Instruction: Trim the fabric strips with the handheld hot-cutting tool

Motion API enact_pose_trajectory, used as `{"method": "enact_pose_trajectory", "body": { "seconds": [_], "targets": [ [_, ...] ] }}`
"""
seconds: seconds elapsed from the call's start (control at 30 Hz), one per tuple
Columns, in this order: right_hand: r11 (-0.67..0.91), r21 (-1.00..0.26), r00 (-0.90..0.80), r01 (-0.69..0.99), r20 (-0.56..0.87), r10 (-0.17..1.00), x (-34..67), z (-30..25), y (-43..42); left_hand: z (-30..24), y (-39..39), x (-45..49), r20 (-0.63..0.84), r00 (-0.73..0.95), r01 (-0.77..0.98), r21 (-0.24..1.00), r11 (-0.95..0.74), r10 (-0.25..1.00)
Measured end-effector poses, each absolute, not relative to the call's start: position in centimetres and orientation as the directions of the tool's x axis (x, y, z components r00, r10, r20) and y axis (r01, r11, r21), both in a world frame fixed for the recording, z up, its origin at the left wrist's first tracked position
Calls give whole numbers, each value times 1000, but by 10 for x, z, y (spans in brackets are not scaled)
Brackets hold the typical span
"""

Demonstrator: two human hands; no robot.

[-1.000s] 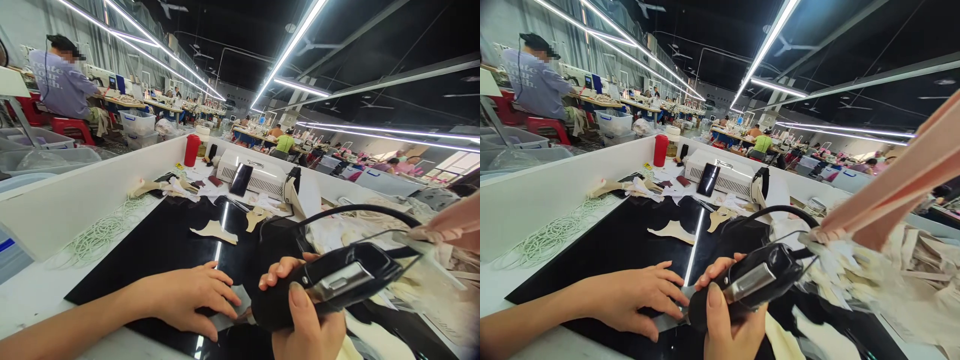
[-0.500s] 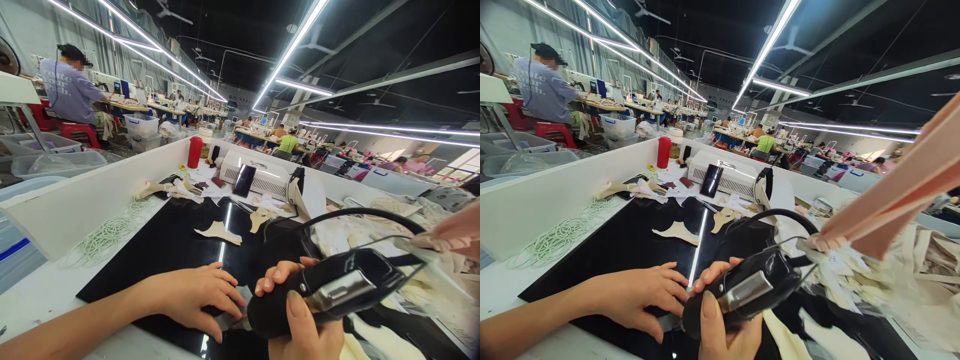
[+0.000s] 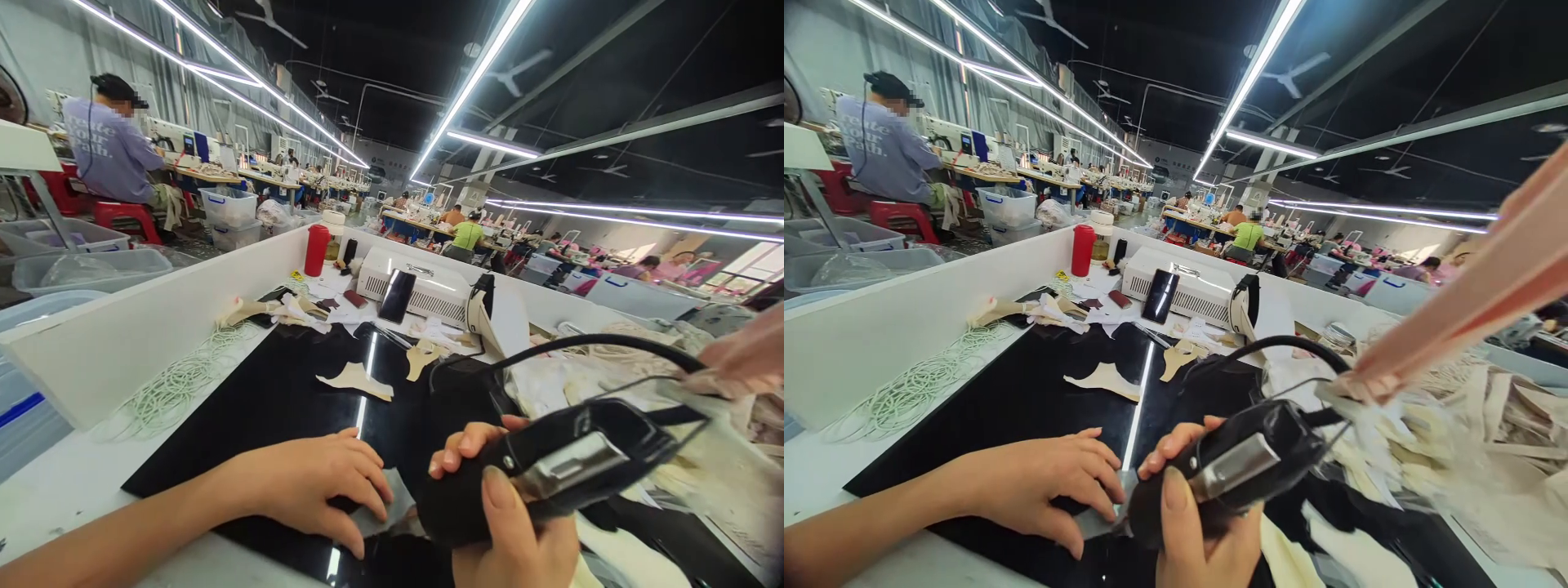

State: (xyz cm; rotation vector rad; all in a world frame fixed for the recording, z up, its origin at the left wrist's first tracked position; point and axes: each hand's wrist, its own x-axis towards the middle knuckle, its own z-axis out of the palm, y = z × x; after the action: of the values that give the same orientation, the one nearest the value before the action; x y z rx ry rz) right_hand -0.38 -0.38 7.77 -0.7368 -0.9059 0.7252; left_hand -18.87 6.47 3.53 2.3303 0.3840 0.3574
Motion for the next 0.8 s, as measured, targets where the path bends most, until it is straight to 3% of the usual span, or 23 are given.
{"method": "enact_pose_trajectory", "body": {
  "seconds": [0.17, 0.6, 0.8],
  "targets": [
    [538, -823, 563, -185, 360, 744, 20, 80, -2, 43, 59, -186, 207, 855, 216, 692, -689, 476],
    [598, -789, 449, -143, 487, 750, 15, 67, -1, 29, 55, -179, 201, 889, 208, 623, -754, 411],
    [542, -818, 513, -192, 387, 766, 5, 74, -6, 30, 54, -178, 191, 895, 221, 597, -771, 403]
  ]
}}
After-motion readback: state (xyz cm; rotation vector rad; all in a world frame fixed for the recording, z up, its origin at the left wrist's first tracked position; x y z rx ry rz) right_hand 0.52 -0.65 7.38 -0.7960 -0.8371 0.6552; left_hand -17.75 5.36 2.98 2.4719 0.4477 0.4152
